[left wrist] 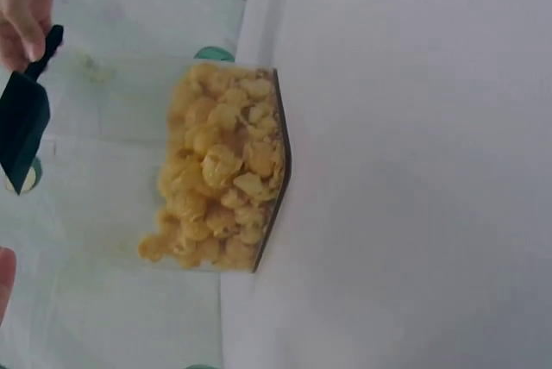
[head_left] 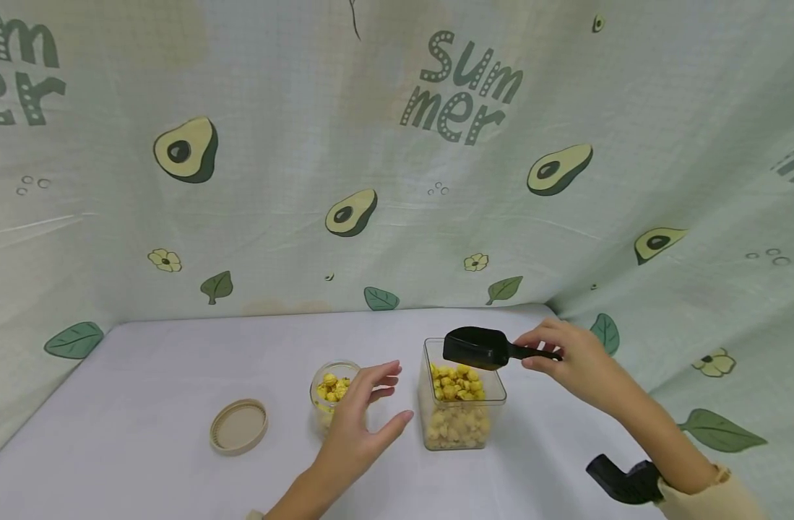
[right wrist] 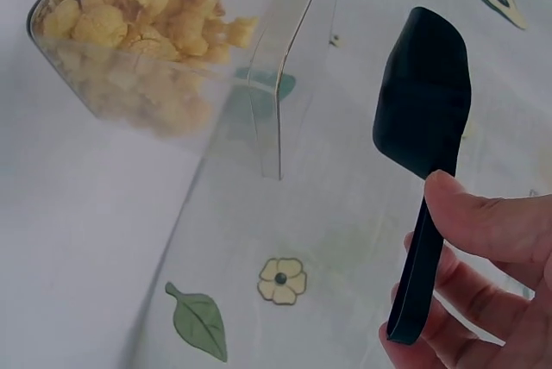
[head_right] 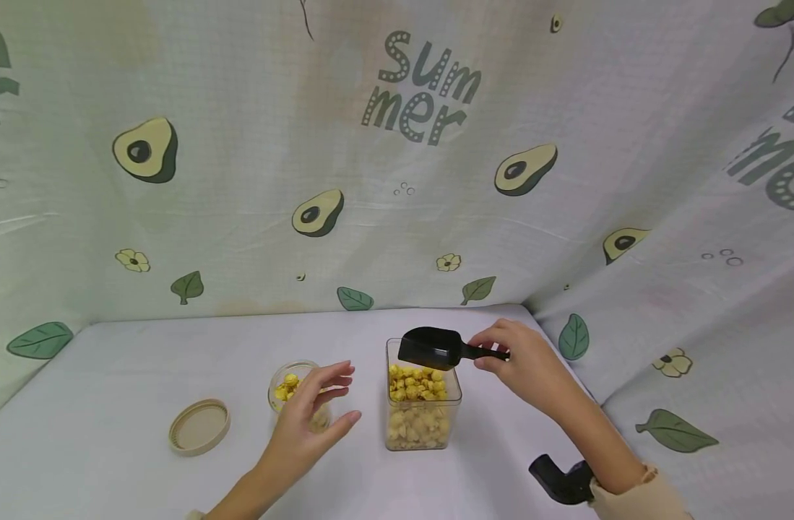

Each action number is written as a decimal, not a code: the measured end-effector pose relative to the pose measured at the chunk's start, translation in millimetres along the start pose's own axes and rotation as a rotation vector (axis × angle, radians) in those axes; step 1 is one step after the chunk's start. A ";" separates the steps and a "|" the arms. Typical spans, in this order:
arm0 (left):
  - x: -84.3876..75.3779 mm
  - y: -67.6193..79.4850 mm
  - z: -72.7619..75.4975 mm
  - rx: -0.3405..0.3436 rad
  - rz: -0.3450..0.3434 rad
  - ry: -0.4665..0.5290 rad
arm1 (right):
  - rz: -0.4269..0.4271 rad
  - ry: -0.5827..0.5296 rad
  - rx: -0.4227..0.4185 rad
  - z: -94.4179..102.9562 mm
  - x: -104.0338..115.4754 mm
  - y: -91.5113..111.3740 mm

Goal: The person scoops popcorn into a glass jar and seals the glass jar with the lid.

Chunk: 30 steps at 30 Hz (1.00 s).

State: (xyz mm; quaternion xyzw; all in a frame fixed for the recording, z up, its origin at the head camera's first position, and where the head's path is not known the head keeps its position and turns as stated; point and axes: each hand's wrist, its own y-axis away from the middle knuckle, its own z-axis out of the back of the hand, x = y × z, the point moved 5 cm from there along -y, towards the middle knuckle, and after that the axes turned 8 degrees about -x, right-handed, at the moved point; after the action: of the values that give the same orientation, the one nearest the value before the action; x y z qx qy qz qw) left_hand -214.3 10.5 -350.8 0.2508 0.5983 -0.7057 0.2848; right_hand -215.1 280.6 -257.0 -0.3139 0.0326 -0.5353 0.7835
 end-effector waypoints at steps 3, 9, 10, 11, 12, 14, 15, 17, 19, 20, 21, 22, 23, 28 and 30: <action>7.8 -0.1 -13.5 0.026 0.090 0.013 | 0.018 0.032 0.008 0.1 -1.0 0.3; 29.0 0.1 -30.6 0.086 0.280 0.017 | 0.035 0.093 0.020 -0.1 -2.1 -0.8; 32.1 0.4 -33.2 0.097 0.304 0.020 | 0.038 0.103 0.020 0.0 -2.5 -1.3; 34.6 0.6 -35.5 0.108 0.322 0.023 | 0.039 0.112 0.023 0.3 -2.6 -1.8; 36.6 0.8 -37.6 0.116 0.340 0.030 | 0.042 0.126 0.028 0.5 -2.3 -2.5; 40.0 1.1 -41.4 0.126 0.368 0.054 | 0.052 0.166 0.044 1.0 0.0 -4.3; 41.0 1.4 -43.1 0.131 0.381 0.072 | 0.064 0.195 0.054 0.9 2.1 -5.5; 42.0 2.0 -46.5 0.143 0.400 0.106 | 0.104 0.262 0.070 1.1 8.9 -8.5; 42.8 2.3 -49.2 0.153 0.409 0.127 | 0.184 0.347 0.083 -0.3 18.3 -13.2; 42.8 2.2 -50.1 0.154 0.410 0.132 | 0.231 0.396 0.087 -1.7 23.5 -15.5; 43.2 2.4 -51.0 0.154 0.416 0.134 | 0.282 0.443 0.093 -3.6 28.8 -17.9; 43.3 2.4 -51.6 0.153 0.419 0.132 | 0.334 0.495 0.100 -5.5 34.2 -20.3; 43.4 2.3 -52.0 0.150 0.419 0.128 | 0.388 0.549 0.108 -7.7 39.7 -22.5; 44.4 2.6 -53.5 0.135 0.418 0.127 | 0.591 0.770 0.134 -20.4 63.2 -30.2; 44.8 2.6 -53.7 0.132 0.416 0.130 | 0.634 0.826 0.145 -25.6 71.4 -32.6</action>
State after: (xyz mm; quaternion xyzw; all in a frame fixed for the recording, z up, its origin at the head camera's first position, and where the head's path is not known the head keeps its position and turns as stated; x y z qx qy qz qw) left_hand -243.7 58.7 -392.2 0.4319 0.5031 -0.6518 0.3681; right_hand -221.4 200.0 -239.9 0.0036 0.3948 -0.3521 0.8486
